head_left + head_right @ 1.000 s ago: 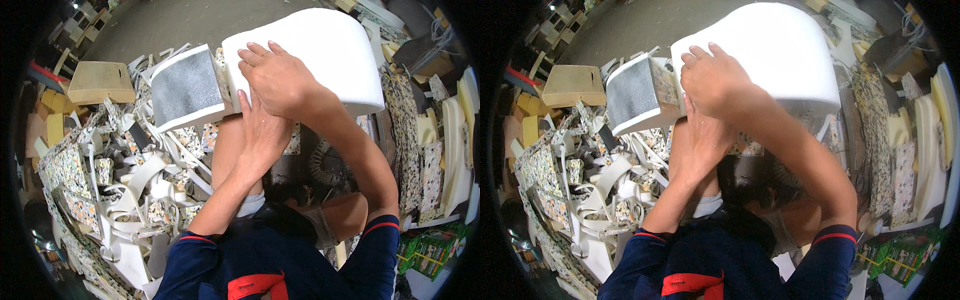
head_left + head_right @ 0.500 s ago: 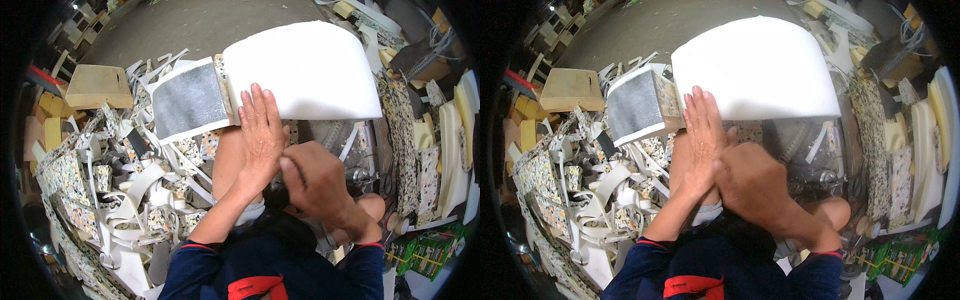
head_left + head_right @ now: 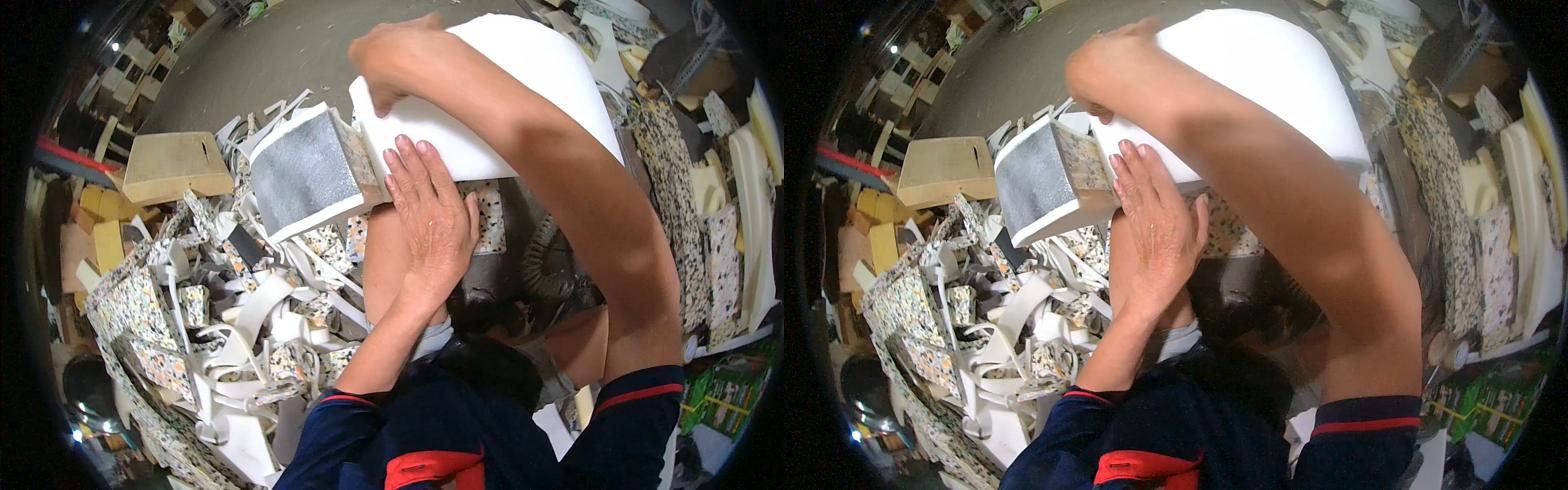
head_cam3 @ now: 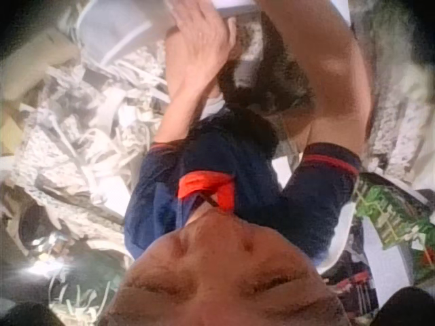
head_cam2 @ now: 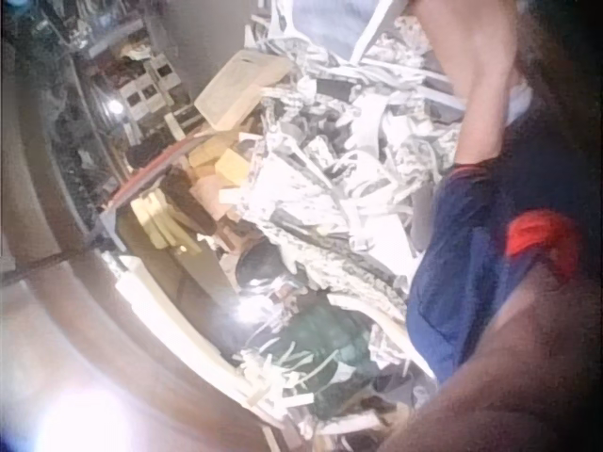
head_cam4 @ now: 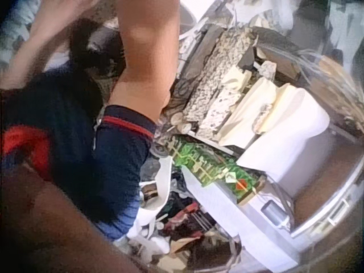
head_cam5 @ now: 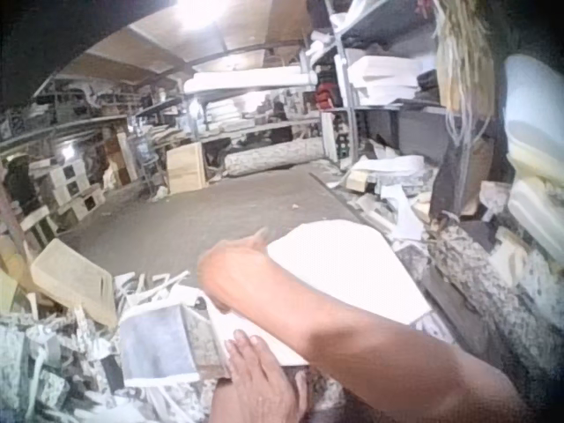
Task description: The person applies adhesive to a wooden frame and attaches a white foam piece, smoothing it into place. They then apply adhesive to a second foam piece and attach a foam strip, trimming the excess with a knife.
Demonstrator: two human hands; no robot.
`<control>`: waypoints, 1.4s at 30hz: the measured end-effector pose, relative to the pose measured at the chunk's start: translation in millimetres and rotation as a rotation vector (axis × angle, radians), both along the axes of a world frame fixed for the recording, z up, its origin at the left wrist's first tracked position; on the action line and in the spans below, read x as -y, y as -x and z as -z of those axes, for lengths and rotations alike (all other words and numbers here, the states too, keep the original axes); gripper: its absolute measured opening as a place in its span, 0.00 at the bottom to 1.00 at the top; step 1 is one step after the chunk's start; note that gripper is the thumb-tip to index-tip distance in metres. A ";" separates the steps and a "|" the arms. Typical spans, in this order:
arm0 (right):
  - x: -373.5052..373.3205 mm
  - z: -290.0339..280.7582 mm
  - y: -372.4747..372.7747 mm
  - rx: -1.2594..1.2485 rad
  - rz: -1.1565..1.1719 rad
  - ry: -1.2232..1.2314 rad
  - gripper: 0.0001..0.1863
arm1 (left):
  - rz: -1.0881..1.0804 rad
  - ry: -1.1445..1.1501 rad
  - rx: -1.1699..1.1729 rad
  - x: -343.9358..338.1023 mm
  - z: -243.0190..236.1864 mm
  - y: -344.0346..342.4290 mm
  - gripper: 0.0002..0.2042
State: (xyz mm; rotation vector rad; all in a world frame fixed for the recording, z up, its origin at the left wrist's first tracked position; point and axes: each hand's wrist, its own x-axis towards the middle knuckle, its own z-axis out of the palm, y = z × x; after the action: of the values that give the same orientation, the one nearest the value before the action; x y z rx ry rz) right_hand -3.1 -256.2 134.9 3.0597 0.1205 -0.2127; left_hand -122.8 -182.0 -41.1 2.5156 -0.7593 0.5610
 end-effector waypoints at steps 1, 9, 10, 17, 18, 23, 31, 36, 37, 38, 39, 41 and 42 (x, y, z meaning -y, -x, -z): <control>-4.5 0.7 -7.6 -0.037 0.010 -0.017 0.22 | 0.011 -0.007 0.002 0.0 0.9 -0.1 0.46; -4.6 26.6 -25.4 -0.020 -0.034 -0.096 0.24 | 0.011 -0.035 -0.041 -5.0 -6.6 0.4 0.48; -6.9 29.1 -26.6 0.010 -0.021 -0.092 0.24 | 0.009 -0.070 -0.068 -5.1 -7.6 0.5 0.48; -17.5 35.2 -23.7 0.056 0.019 -0.049 0.23 | 0.020 -0.191 -0.105 -9.3 -14.1 -0.3 0.46; -16.2 33.9 -24.2 0.027 0.012 -0.044 0.24 | 0.021 -0.211 -0.101 -9.9 -15.7 -0.4 0.46; -9.0 29.7 -30.2 -0.122 -0.018 -0.067 0.33 | 0.030 -0.190 -0.122 -10.1 -22.7 1.2 0.45; -12.6 42.9 -37.9 -0.191 -0.008 0.001 0.44 | 0.035 -0.277 -0.077 -11.8 -15.5 -2.4 0.44; -15.5 55.7 -38.7 -0.124 0.021 0.022 0.44 | 0.041 -0.319 -0.112 -14.5 -15.2 -2.1 0.44; -15.6 55.9 -38.8 -0.121 0.022 0.013 0.44 | 0.051 -0.281 -0.123 -14.9 -16.5 -1.5 0.44; -15.5 55.2 -38.6 -0.124 0.023 0.012 0.44 | 0.057 -0.267 -0.134 -14.9 -17.9 -1.3 0.44; -15.2 53.7 -38.4 -0.123 0.009 -0.002 0.44 | 0.052 -0.276 -0.147 -15.1 -19.2 -0.6 0.44; -13.2 49.4 -38.4 -0.159 -0.015 -0.005 0.44 | 0.058 -0.204 -0.143 -15.0 -21.1 1.0 0.44; -12.0 47.0 -39.3 -0.162 0.006 -0.020 0.44 | 0.061 -0.183 -0.146 -14.7 -21.3 2.3 0.44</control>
State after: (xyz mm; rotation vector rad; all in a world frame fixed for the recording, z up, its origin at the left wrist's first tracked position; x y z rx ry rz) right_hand 36.1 -244.2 87.9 3.0595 0.1237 -0.4626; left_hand -125.1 -167.3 -19.8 2.6542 -0.8626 0.2943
